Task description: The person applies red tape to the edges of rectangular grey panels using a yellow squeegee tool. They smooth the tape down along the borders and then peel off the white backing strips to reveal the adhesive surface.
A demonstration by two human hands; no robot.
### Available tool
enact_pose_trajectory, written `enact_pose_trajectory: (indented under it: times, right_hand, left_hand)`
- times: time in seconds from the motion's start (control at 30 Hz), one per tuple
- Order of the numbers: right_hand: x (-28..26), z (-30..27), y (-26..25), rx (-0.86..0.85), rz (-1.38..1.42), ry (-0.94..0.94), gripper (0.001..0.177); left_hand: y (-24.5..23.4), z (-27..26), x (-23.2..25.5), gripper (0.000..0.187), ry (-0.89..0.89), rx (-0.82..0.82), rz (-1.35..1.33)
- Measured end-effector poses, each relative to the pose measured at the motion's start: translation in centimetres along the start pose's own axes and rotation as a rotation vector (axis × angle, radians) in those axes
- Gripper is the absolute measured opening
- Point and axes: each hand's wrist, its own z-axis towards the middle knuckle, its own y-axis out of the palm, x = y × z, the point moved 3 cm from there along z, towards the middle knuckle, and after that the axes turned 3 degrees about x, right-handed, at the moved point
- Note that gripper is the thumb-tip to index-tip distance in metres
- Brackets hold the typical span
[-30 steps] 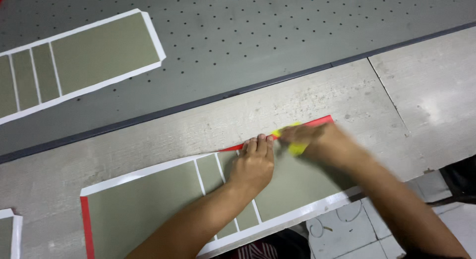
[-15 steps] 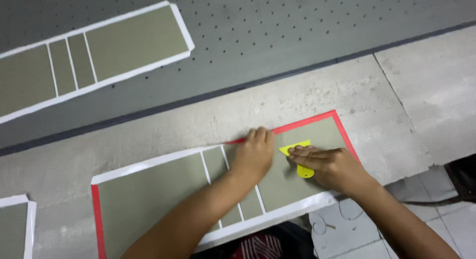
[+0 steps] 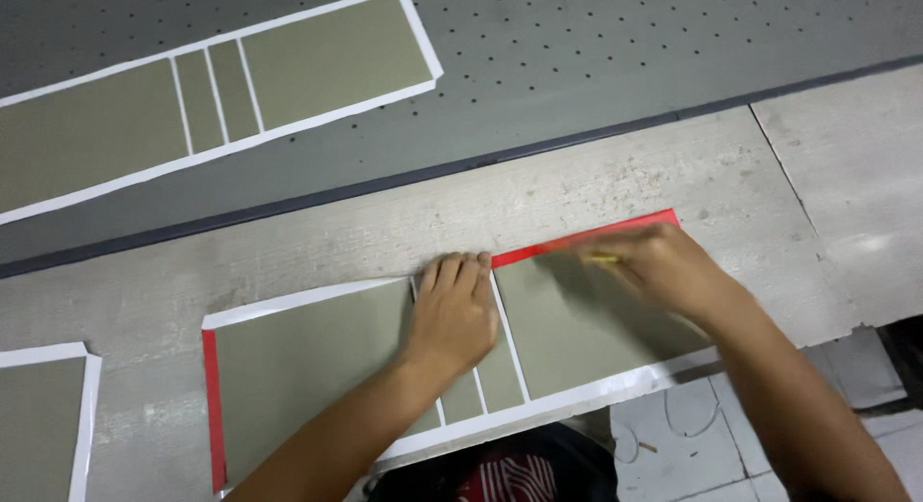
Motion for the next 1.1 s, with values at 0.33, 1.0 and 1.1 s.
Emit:
enact_pose_trajectory:
  times: [0.33,1.0,1.1]
  right_hand:
    - [-3.8,0.2,0.1,-0.147,0.046,-0.232,0.046]
    - [-9.3,1.0,2.1,-0.157,0.014,-0.222,0.048]
    - [-10.1,1.3,1.5,-0.171,0.003,-0.168,0.047]
  left_hand:
    - [1.3,-0.6,0.8,0.055,-0.117,0.030,0.128]
    - [-8.5,2.6,-2.7,0.059,-0.382,-0.651,-0.241]
    - [-8.0,-0.6,-4.5,0.063,-0.402,-0.661,0.002]
